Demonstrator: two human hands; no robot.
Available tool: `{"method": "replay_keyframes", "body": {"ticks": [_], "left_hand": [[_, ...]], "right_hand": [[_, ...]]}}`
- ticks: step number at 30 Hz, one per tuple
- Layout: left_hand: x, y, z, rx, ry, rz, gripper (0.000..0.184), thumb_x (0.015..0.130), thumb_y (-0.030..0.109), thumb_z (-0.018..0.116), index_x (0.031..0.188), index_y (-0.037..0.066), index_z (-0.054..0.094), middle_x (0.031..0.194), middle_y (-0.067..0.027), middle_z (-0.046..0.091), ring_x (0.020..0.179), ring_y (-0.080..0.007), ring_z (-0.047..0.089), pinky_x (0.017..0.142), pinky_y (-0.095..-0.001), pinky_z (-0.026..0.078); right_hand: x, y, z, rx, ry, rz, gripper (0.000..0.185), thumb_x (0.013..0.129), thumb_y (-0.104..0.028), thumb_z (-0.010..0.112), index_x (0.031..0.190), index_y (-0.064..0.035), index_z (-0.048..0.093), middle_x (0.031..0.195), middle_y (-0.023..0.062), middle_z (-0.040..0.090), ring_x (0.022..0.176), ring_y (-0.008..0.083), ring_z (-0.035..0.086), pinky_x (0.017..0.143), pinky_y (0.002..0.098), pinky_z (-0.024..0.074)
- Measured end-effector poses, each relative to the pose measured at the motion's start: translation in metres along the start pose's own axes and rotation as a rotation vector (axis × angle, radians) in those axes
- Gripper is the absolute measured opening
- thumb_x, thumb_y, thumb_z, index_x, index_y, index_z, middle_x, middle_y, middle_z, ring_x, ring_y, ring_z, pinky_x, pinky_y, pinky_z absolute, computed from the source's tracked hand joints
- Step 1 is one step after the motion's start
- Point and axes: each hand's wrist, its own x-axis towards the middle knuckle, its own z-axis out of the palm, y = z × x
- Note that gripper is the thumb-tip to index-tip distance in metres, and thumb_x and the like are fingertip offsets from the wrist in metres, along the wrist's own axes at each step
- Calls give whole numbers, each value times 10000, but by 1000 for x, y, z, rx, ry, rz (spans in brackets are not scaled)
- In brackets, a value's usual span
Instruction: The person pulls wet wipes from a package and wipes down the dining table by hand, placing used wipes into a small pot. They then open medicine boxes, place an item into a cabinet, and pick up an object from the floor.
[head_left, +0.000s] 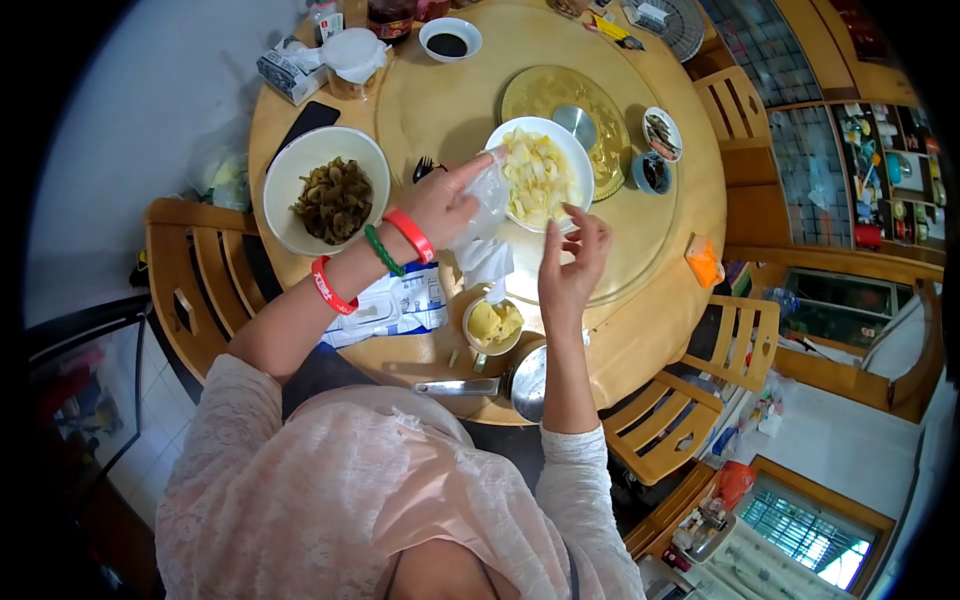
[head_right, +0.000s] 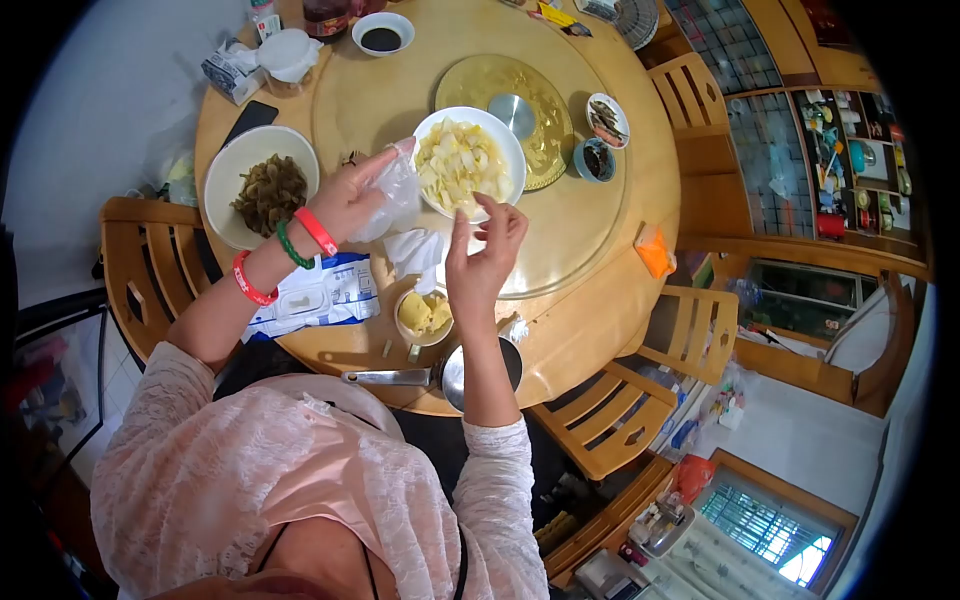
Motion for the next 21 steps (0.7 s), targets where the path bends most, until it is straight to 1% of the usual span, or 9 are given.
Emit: {"method": "replay_keyframes", "body": {"ticks": [2,4,7,8,10,13,15,16,21], "left_hand": [[-2,-2,6,316,49,184,643,771,-46,573,1367,15,338,1308,-197,484,1105,-211,553,868,-295,462],[-9,15,10,271,16,103,666,767,-52,580,1376,19,321,1310,-201,480,1110,-216,550,867,-293,465],[-11,14,8,250,-20,49,695,775,-42,604,1391,12,288,1309,-178,482,1109,-205,546,840,-285,478],[-12,12,4,60,-47,1,659,791,-35,598,1382,2,309,1284,-160,499,1089,-185,550,835,-277,479],[-12,9,-9,-133,-73,-56,625,807,-28,592,1373,-7,330,1258,-142,515,1069,-166,554,830,-268,480],[6,-1,-48,-467,-244,-186,488,838,11,575,1307,-16,441,1008,-56,600,846,-81,576,695,-217,479],[13,-17,-80,-825,-357,-345,328,852,65,573,1169,-19,562,753,33,556,628,-11,480,548,-171,396],[15,-14,-79,-676,-167,-381,240,849,100,584,1059,-15,603,639,82,457,529,7,361,465,-165,282],[29,-8,-69,-474,-315,-372,217,858,100,551,1039,-15,589,866,-15,602,761,-62,572,685,-190,459]], "right_hand": [[11,-19,6,332,-128,166,252,872,-67,596,1114,-26,538,878,61,573,814,128,574,672,253,485],[8,-23,29,799,-334,328,287,873,-25,569,1145,-14,480,877,73,582,765,116,587,628,236,499],[14,-14,50,928,-426,475,259,862,3,558,1109,-40,494,875,70,605,762,130,594,670,263,513],[17,-11,50,928,-429,475,259,862,3,558,1109,-40,494,875,70,605,762,130,594,670,263,513],[28,-17,38,1261,-403,897,245,852,5,548,1082,-62,502,861,70,606,752,149,598,699,282,517],[43,-1,24,1444,-244,984,192,840,6,536,1016,-72,533,841,54,606,750,146,595,713,286,519],[51,31,4,1438,-367,828,158,826,24,539,947,-76,557,828,31,598,767,132,591,711,271,516],[57,35,-5,1330,-430,828,175,816,32,557,951,-77,583,830,13,593,687,88,559,595,208,473],[73,21,-17,896,-793,717,419,795,80,561,1183,-78,554,933,14,616,552,15,430,426,148,287]]}}
